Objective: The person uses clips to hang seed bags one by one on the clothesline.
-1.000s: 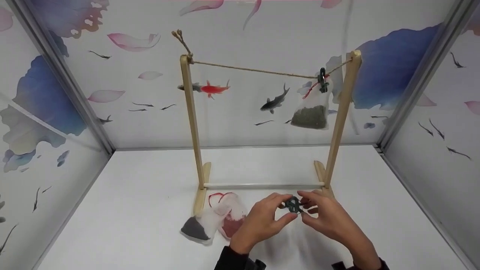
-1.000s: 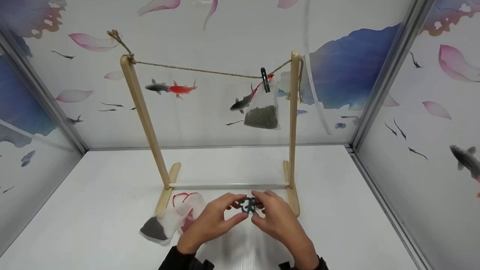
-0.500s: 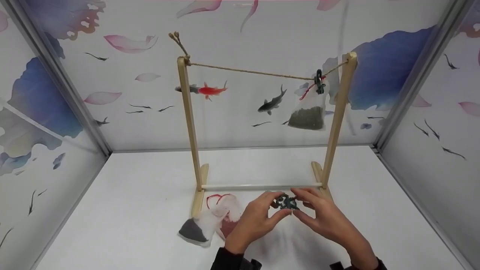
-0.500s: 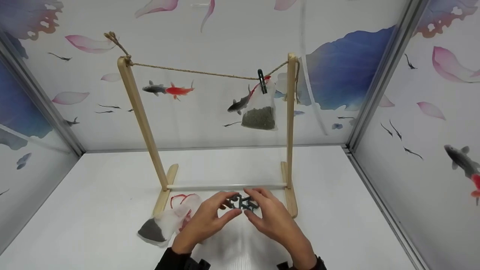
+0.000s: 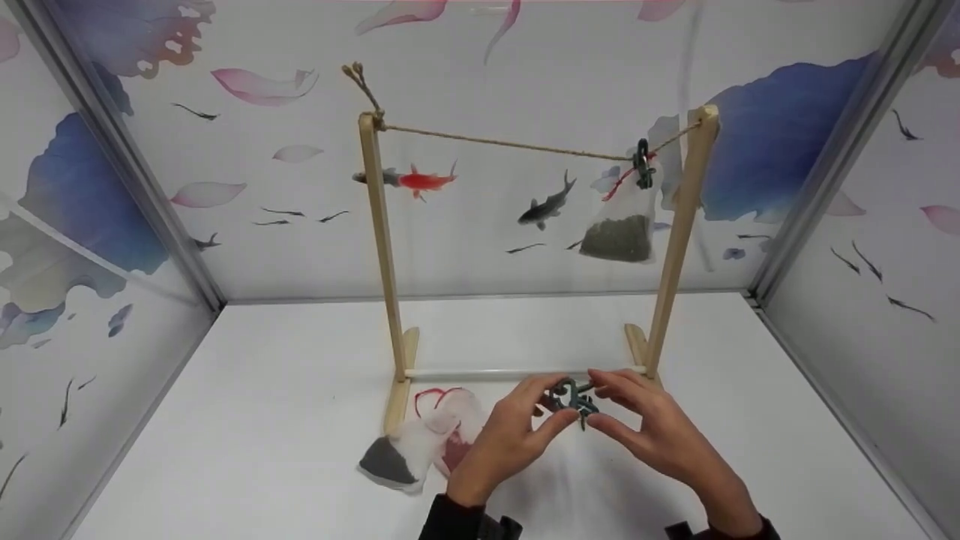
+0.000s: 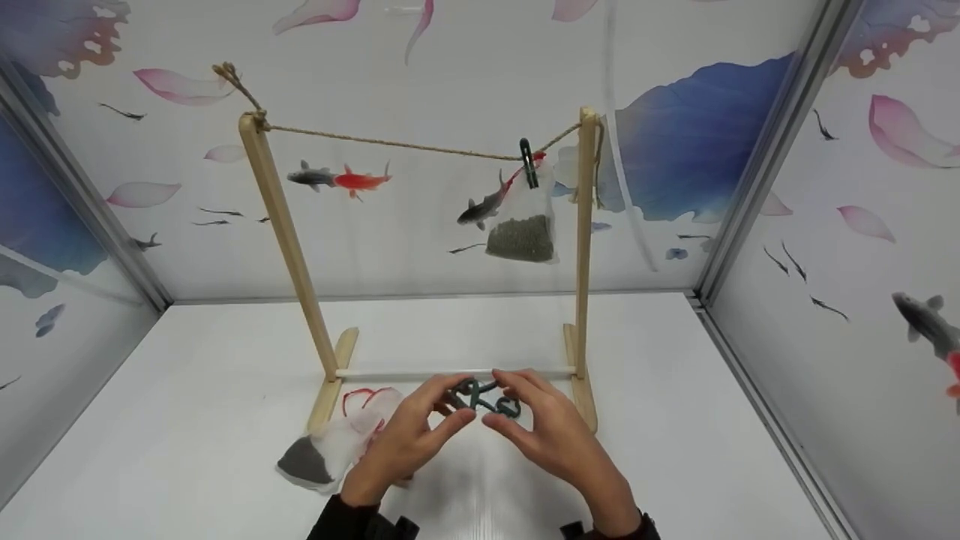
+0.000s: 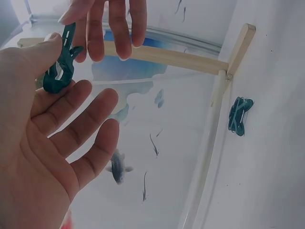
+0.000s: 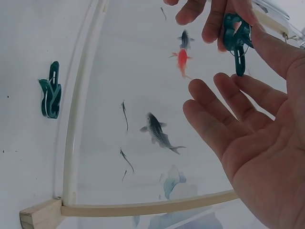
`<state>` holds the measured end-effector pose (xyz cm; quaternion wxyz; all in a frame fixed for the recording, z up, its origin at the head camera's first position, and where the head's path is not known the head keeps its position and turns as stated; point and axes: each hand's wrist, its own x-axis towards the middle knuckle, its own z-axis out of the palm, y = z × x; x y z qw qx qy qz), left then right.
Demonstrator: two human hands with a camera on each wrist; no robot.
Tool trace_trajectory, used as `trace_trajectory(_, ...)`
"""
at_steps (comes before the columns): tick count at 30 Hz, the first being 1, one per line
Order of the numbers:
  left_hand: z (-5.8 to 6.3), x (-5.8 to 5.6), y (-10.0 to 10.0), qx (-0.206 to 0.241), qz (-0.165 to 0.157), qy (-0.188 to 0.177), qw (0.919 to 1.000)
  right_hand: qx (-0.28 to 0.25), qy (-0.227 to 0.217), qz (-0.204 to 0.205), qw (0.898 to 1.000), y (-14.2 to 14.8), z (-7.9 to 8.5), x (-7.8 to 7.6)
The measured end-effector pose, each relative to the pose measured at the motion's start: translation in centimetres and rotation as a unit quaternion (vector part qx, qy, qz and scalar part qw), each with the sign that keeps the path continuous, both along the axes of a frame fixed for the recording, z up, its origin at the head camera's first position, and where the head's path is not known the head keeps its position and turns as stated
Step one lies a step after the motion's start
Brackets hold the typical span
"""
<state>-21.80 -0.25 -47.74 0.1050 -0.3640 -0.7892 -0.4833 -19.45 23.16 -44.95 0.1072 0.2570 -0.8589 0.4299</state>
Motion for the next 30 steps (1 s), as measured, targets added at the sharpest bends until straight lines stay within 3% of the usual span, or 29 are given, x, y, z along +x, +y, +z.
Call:
trace_trajectory(19,-0.17,-0.15,0.02,0.011,-0.017,0.017,0.9997,-0.056,0.010,-0.017,0.998,-0.47,-0.29,-0.24)
trace_trajectory(30,-0.24,-0.11,0.03,0.015,-0.012,0.027,0.9994,-0.072,-0.021,-0.024,0.997,-0.52,-0.40,-0.25)
